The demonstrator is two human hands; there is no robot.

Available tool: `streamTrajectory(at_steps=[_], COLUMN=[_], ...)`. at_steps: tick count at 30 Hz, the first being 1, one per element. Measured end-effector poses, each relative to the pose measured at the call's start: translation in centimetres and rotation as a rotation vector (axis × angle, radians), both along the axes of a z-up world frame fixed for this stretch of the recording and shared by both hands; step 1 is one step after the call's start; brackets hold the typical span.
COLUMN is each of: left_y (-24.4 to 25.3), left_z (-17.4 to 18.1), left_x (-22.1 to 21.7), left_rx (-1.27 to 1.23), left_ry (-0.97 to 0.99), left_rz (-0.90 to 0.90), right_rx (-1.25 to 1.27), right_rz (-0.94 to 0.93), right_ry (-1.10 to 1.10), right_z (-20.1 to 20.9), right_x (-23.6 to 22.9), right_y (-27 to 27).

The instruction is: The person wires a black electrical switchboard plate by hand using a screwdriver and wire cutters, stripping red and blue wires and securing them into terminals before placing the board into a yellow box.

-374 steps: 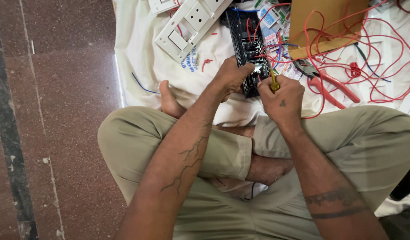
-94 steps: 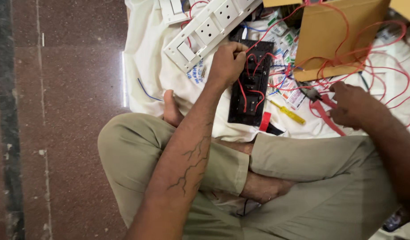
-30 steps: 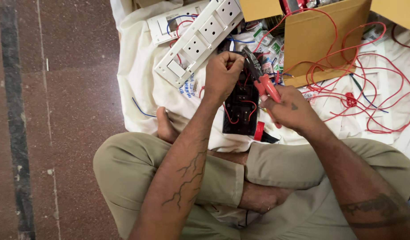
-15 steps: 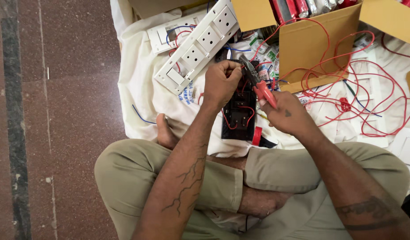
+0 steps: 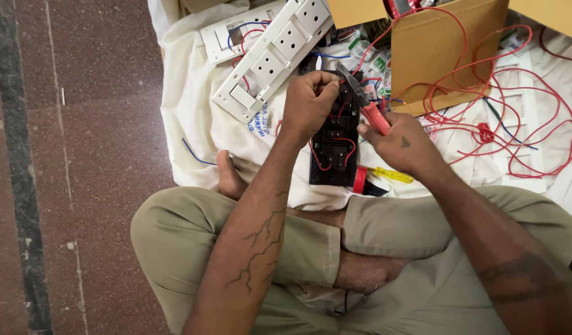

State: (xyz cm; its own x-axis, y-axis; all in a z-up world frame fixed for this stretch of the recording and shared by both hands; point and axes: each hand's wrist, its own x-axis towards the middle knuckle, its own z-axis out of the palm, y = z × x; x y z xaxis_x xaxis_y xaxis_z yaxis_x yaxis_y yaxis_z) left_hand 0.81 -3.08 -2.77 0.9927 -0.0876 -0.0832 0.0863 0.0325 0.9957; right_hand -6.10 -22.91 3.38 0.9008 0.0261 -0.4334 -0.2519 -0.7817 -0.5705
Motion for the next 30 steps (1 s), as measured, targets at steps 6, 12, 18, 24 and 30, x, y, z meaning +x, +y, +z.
streamTrajectory(at_steps=[6,12,18,24,30], left_y=[0.5,0.8,0.4,1.4,1.7], left_z=[0.4,-1.5,-0.3,-2.2,-2.5], left_x=[0.3,1.0,0.4,-0.1,-0.8], left_rx=[-0.292,-0.249,0.060,0.489,0.533], left_ry=[0.059,0.092,0.043,-0.098,0.298], left_rz=[-0.030,0.359,0.253,0.335,0.038], right_rx=[0.687,0.380,-0.349,-0.444,-0.352], right_rz=[-0.241,0.441,0.335,0.343,0.437], right_ry=[0.434,0.173,0.244,0.302,0.352], right_z=[4.0,6.8,3.9,-0.2,-0.9], right_x=[0.3,0.2,-1.5,-1.9,-1.7], right_y=[-1.3,-5.7,-12.1,-17.8,-17.9])
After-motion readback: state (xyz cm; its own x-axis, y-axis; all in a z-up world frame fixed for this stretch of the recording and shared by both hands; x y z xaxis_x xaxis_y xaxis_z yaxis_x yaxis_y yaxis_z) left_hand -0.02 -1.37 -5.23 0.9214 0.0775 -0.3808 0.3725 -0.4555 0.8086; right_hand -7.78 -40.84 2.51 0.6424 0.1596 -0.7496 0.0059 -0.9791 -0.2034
